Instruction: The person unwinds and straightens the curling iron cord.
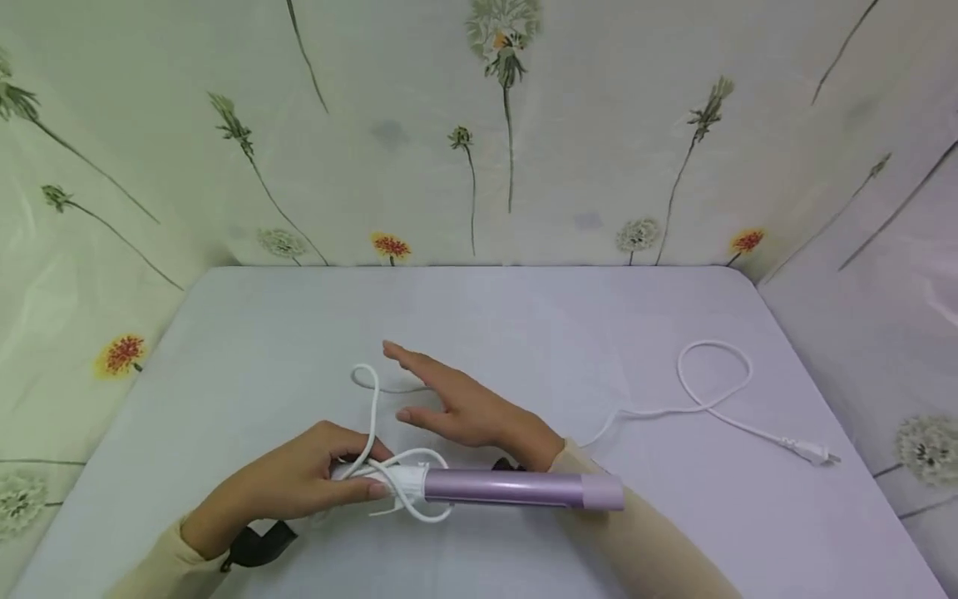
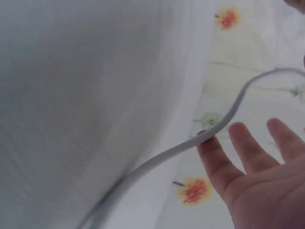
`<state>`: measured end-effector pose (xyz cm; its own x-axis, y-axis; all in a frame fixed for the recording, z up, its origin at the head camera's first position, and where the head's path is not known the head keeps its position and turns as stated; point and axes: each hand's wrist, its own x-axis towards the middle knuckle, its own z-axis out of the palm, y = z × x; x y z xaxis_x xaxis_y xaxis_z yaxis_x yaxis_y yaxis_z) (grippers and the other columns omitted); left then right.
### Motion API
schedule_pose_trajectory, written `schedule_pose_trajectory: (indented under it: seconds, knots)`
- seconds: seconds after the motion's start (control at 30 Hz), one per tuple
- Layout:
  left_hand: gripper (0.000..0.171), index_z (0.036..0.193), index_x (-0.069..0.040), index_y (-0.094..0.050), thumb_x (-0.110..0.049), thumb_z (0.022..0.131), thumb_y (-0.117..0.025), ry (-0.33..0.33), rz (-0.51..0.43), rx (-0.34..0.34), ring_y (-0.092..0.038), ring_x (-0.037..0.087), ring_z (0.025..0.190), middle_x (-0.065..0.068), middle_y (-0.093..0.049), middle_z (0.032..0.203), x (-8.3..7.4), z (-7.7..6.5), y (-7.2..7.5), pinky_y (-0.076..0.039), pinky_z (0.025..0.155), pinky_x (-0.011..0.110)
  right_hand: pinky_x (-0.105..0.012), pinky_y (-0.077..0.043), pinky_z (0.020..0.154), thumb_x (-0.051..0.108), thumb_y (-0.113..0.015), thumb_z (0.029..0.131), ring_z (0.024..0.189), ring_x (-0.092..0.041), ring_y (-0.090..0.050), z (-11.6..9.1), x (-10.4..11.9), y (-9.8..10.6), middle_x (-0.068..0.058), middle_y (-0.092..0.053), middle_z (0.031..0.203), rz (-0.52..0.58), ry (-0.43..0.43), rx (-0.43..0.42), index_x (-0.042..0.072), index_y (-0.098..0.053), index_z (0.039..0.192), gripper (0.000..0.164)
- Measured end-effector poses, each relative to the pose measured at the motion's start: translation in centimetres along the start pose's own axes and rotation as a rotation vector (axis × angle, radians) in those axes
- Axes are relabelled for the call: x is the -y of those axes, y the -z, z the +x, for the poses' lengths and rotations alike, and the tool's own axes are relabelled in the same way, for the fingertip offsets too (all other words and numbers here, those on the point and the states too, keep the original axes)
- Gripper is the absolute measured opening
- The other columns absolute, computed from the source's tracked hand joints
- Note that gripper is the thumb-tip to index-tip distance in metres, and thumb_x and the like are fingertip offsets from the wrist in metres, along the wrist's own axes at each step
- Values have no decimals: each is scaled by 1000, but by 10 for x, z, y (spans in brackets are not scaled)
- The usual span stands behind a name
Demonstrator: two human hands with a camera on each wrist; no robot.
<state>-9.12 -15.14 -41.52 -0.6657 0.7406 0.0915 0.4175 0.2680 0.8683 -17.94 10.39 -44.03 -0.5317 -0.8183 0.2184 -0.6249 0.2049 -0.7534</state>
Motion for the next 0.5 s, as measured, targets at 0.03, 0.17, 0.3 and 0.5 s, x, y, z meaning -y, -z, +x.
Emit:
schedule_pose_trajectory:
  seconds: [0.03, 0.17, 0.3, 0.5]
  knots:
    - [14, 113, -26, -73, -34, 102, -71, -18, 7, 22, -62, 3, 83, -17, -71, 96, 0, 1, -1, -55, 72, 26, -51, -34, 118, 24, -63, 106, 155, -24, -29, 1, 4, -1, -2, -26, 171, -31, 41, -5, 26, -20, 169, 76]
    - [14, 109, -25, -73, -36, 101, -72, -32, 23, 92, -62, 0, 83, -19, -70, 97, 1, 3, -5, -56, 74, 24, -48, -30, 121, 20, -60, 107, 156, -25, -25, 4, 18, -3, -6, -21, 172, -166, 187, -35, 17, -37, 162, 59]
    - [18, 109, -22, -75, -38, 100, -73, -7, 31, 122, -61, -2, 81, -20, -70, 96, 2, 3, -7, -55, 72, 21, -42, -33, 120, 15, -65, 104, 154, -25, -30, 4, 28, -3, -9, -25, 171, -292, 282, -76, 16, -42, 156, 57]
    - [20, 116, -23, -73, -37, 103, -69, 25, -1, 142, -62, -1, 75, -17, -70, 92, 3, 3, -1, -55, 68, 23, -39, -41, 115, 16, -77, 96, 145, -32, -45, -4, 40, 3, -9, -50, 158, -588, 431, -146, 16, -69, 111, 17]
